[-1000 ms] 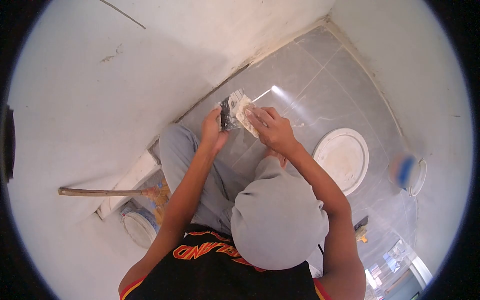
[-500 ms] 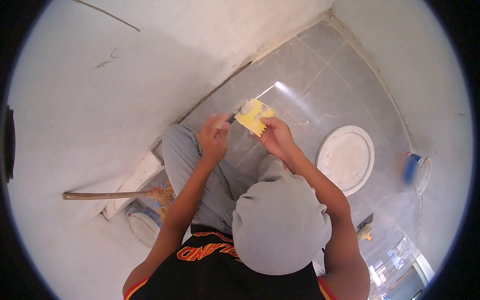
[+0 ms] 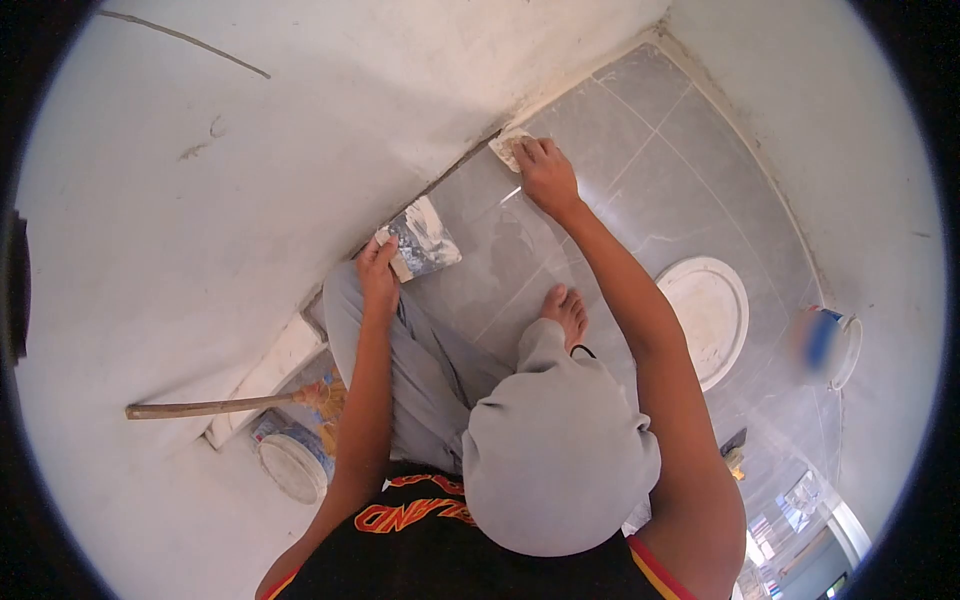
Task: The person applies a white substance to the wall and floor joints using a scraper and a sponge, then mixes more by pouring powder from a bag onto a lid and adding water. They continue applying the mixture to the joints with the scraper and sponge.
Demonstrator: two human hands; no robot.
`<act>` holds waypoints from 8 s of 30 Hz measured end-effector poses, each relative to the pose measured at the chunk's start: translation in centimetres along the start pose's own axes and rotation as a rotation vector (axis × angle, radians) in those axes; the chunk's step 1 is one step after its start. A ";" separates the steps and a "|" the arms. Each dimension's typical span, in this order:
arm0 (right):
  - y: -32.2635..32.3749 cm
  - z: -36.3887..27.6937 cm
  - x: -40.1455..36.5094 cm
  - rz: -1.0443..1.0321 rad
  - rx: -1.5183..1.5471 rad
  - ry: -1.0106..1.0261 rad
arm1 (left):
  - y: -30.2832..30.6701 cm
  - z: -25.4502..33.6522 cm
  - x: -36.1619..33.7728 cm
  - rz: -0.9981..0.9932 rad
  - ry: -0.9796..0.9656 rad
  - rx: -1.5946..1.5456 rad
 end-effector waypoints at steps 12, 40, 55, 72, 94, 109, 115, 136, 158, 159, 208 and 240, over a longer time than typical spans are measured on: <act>-2.6 -0.8 2.3 -0.546 -0.378 0.286 | -1.0 0.2 0.5 -0.016 0.234 -0.138; 6.4 -7.4 -12.2 -0.188 1.749 -1.272 | -1.9 0.3 -1.5 -0.244 0.190 0.019; 6.1 -9.8 -11.7 -0.296 1.764 -1.326 | -4.1 0.6 -2.6 -0.290 0.045 0.212; 6.9 -3.8 -11.3 0.167 1.693 -1.356 | -16.5 5.0 8.8 -0.415 -1.119 1.775; 6.5 -3.6 -13.6 0.084 1.588 -1.332 | -17.2 1.3 10.7 -0.440 -0.847 2.078; 5.3 -2.6 -13.3 0.072 1.521 -1.343 | -12.4 2.8 5.0 -0.262 -0.538 1.711; 5.1 -2.5 -13.0 0.057 1.399 -1.335 | -5.1 2.0 -0.7 -0.341 -0.552 1.178; -0.5 -2.6 -2.2 -0.045 1.224 -1.284 | -0.3 -0.3 -2.0 -0.089 -0.038 0.550; 6.8 -11.9 -3.9 -0.184 0.981 -0.475 | -1.5 -3.5 -1.6 0.041 0.649 -0.361; 7.4 -12.7 -4.0 -0.183 0.755 -0.248 | -1.8 -3.6 -1.8 0.025 0.640 -0.372; -3.1 -5.2 2.1 -0.546 -0.419 0.283 | -0.8 0.9 -1.6 -0.084 -0.331 0.759; 1.8 -6.4 -4.1 -0.240 0.846 -0.708 | 0.3 1.4 -2.5 -0.145 -0.409 0.939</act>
Point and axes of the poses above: each hand's wrist, its own x-axis towards the middle knuckle, its own y-axis out of the back of the hand, z = x × y, the point moved 2 cm from there along x, towards the middle knuckle, and after that the axes turned 2 degrees about -x, right-handed, at the moved point
